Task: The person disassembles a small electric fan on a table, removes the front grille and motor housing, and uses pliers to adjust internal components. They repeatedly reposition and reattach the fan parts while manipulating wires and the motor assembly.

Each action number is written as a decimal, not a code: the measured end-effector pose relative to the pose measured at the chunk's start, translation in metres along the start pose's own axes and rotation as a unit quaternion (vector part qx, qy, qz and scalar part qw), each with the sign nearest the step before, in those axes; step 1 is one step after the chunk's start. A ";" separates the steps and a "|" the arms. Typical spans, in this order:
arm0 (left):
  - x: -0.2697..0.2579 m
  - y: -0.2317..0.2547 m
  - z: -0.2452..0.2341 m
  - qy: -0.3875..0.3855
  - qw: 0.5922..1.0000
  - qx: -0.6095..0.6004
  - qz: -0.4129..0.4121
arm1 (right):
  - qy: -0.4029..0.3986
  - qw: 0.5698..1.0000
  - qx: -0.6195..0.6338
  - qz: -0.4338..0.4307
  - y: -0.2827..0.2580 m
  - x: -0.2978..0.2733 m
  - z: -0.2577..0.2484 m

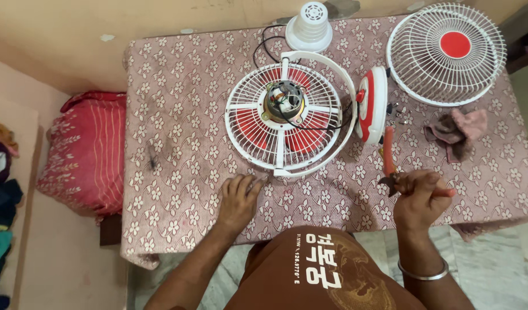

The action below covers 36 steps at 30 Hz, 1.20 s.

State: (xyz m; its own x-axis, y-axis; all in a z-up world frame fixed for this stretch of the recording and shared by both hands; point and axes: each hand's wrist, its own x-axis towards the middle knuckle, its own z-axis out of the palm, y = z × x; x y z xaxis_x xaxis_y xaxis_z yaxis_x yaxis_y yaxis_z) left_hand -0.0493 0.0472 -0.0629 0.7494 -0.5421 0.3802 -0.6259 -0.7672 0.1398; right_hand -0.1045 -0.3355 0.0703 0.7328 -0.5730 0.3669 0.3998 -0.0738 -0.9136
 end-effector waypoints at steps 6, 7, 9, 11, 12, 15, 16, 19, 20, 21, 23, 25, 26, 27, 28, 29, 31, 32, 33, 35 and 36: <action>-0.003 0.037 -0.011 0.063 0.996 -0.008 -0.060 | -0.068 0.994 0.084 -0.011 0.015 -0.001 -0.015; -0.003 0.041 -0.014 0.077 0.994 -0.015 -0.073 | -0.071 0.992 0.108 0.003 0.020 0.000 -0.017; 0.002 0.046 -0.018 0.079 0.993 0.008 -0.088 | -0.076 0.984 0.157 0.034 0.031 0.002 -0.017; 0.008 0.052 -0.022 0.086 0.989 0.013 -0.119 | -0.098 0.978 0.177 0.045 0.038 0.005 -0.017; 0.009 0.053 -0.026 0.091 0.985 0.007 -0.143 | -0.109 0.975 0.189 0.050 0.041 0.005 -0.013; 0.014 0.057 -0.034 0.083 0.974 -0.001 -0.209 | -0.137 0.972 0.178 0.066 0.048 0.004 -0.006; 0.013 0.058 -0.036 0.075 0.971 -0.004 -0.228 | -0.145 0.969 0.185 0.069 0.052 0.005 -0.005; 0.015 0.056 -0.038 0.052 0.966 -0.015 -0.253 | -0.165 0.965 0.192 0.061 0.065 0.008 0.001; 0.016 0.056 -0.037 0.042 0.966 -0.018 -0.253 | -0.171 0.967 0.185 0.048 0.069 0.009 0.003; 0.016 0.054 -0.037 0.032 0.967 -0.021 -0.253 | -0.176 0.968 0.177 0.034 0.070 0.007 0.006; 0.015 0.053 -0.035 0.009 0.966 -0.025 -0.256 | -0.170 0.969 0.176 0.038 0.068 0.003 0.008; 0.015 0.051 -0.035 -0.016 0.965 -0.026 -0.259 | -0.160 0.972 0.171 0.034 0.065 0.002 0.010; 0.015 0.050 -0.035 -0.013 0.966 -0.033 -0.254 | -0.154 0.973 0.166 0.030 0.064 0.000 0.013; 0.015 0.049 -0.035 -0.011 0.967 -0.040 -0.250 | -0.149 0.975 0.162 0.025 0.063 -0.001 0.016; 0.014 0.048 -0.037 -0.009 0.968 -0.046 -0.245 | -0.137 0.977 0.163 0.032 0.062 -0.004 0.017; 0.013 0.046 -0.036 -0.011 0.970 -0.056 -0.238 | -0.125 0.978 0.164 0.039 0.061 -0.008 0.018; 0.012 0.042 -0.034 -0.017 0.972 -0.075 -0.221 | -0.101 0.979 0.169 0.050 0.066 -0.019 0.021; 0.011 0.038 -0.033 -0.014 0.972 -0.097 -0.214 | -0.089 0.980 0.171 0.051 0.070 -0.021 0.023; 0.010 0.035 -0.033 -0.011 0.971 -0.119 -0.206 | -0.077 0.980 0.173 0.053 0.075 -0.024 0.026; 0.006 0.031 -0.031 0.003 0.967 -0.163 -0.195 | -0.052 0.986 0.150 0.041 0.086 -0.034 0.031; 0.004 0.028 -0.032 0.014 0.965 -0.178 -0.192 | -0.041 0.988 0.141 0.037 0.091 -0.040 0.035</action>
State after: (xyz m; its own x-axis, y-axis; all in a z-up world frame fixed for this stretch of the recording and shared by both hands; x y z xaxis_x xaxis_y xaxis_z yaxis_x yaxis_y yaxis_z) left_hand -0.0705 0.0341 -0.0283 0.9381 -0.2270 0.2615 -0.3407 -0.7401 0.5798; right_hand -0.0776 -0.2905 -0.0215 0.8030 -0.4998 0.3247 0.4730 0.2029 -0.8574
